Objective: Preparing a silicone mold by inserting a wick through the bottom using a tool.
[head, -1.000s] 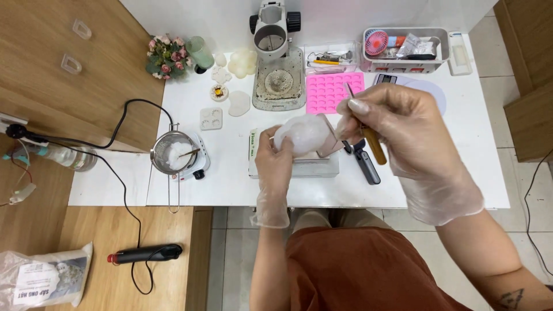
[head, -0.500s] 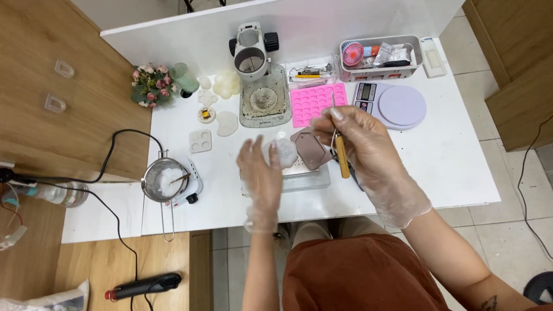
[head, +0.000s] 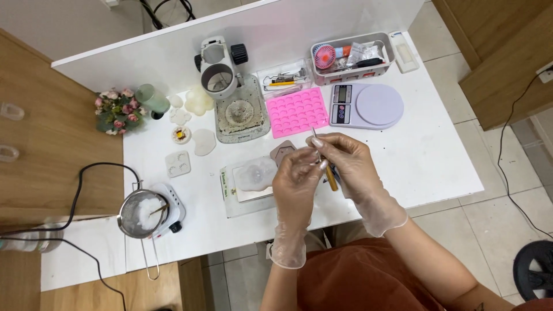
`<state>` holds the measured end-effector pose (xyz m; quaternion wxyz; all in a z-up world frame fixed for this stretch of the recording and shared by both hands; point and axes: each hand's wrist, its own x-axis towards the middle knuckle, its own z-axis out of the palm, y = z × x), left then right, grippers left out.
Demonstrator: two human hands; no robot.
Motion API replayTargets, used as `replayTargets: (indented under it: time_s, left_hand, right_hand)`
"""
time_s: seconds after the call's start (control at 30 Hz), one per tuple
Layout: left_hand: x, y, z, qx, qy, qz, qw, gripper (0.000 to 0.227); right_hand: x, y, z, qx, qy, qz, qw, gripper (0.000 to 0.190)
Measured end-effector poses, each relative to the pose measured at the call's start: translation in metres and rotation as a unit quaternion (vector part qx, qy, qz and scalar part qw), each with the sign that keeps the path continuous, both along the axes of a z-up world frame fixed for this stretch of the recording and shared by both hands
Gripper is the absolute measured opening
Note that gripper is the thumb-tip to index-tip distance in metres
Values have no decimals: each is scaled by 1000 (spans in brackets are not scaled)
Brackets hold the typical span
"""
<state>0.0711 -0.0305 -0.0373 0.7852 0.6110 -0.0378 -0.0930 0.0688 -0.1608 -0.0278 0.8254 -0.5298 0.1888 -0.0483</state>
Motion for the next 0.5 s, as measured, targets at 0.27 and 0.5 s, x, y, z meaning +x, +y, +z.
replayTargets:
  time_s: [0.27,0.5]
  left_hand:
    - [18,5,-10,28,141,-167,975,38]
    - [12,6,-23,-30,266,-278,922,28]
  right_hand:
    - [0,-38,-37,-126,49,23,991,21]
    - [15,-92,-116,-345,242,-30,906,27]
